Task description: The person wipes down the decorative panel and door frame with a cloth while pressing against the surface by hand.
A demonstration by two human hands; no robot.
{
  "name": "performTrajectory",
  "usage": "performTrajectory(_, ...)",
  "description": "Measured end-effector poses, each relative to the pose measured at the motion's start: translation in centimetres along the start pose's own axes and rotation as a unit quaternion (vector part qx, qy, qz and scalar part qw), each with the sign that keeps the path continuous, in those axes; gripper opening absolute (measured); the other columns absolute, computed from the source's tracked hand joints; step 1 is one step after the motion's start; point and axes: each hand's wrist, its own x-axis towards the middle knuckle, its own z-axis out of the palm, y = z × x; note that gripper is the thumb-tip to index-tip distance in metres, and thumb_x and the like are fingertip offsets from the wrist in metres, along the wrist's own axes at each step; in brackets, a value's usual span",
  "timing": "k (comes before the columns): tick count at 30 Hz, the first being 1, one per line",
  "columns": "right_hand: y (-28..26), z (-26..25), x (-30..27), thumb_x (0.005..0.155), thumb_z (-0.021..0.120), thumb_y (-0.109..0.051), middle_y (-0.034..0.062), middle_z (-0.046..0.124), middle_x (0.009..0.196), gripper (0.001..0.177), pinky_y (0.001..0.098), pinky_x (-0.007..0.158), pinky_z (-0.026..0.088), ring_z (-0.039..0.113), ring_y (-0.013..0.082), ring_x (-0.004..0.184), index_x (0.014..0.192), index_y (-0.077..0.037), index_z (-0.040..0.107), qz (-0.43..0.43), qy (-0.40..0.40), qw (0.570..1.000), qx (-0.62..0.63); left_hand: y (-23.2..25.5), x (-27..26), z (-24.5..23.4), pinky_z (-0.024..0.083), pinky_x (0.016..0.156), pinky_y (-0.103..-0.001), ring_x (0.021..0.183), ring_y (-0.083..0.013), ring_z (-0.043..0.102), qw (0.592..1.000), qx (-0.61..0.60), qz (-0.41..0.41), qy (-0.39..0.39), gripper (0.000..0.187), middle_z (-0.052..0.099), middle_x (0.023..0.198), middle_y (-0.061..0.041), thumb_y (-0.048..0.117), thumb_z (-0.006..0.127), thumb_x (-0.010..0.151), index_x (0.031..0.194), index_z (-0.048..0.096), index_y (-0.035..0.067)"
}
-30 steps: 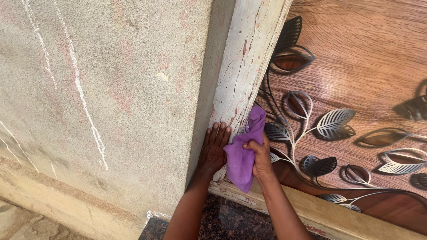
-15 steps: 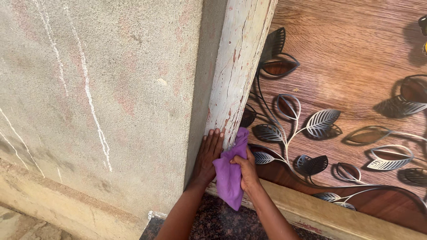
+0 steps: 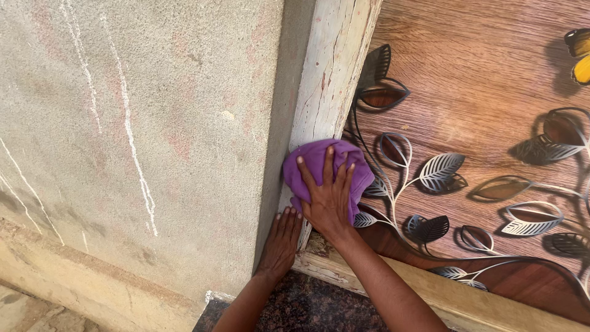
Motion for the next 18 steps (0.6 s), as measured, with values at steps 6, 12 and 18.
performTrajectory(6,0.4,3.0,-3.9,0.079,0.081,-0.049,0.0248,0.009,0.167,0.098,0.0805,0.115,0.003,0.004,0.0548,0.151,0.16,-0.025,0.033,-0.078,-0.15,0.982,-0.086,-0.2,-0.7,0.9,0.013,0.125,-0.054,0.15,-0.0415,0.026,0.995,0.094,0.028,-0.03,0.058,0.032,0.158,-0.031,0.016,0.041,0.102,0.152,0.03,-0.009)
performTrajectory(12,1.5,1.3,-1.4,0.076,0.081,-0.054,0.0235,0.013,0.165,0.092,0.087,0.108,0.0,0.005,0.0535,0.15,0.155,-0.028,0.04,-0.125,-0.103,0.985,-0.061,-0.1,-0.6,0.7,0.011,0.125,-0.053,0.152,-0.0395,0.021,0.998,0.061,0.015,-0.001,0.063,0.027,0.161,-0.029,0.019,0.039,0.099,0.154,0.027,-0.009)
performTrajectory(18,1.3,-4.1,5.3,0.079,0.084,-0.042,0.0212,0.013,0.17,0.084,0.0828,0.114,-0.003,0.003,0.051,0.156,0.155,-0.028,0.05,-0.114,-0.017,0.988,-0.1,0.3,2.0,0.5,0.01,0.127,-0.051,0.155,-0.0402,0.015,0.993,-0.043,-0.052,0.094,0.064,0.019,0.164,-0.032,0.025,0.034,0.105,0.156,0.021,-0.011)
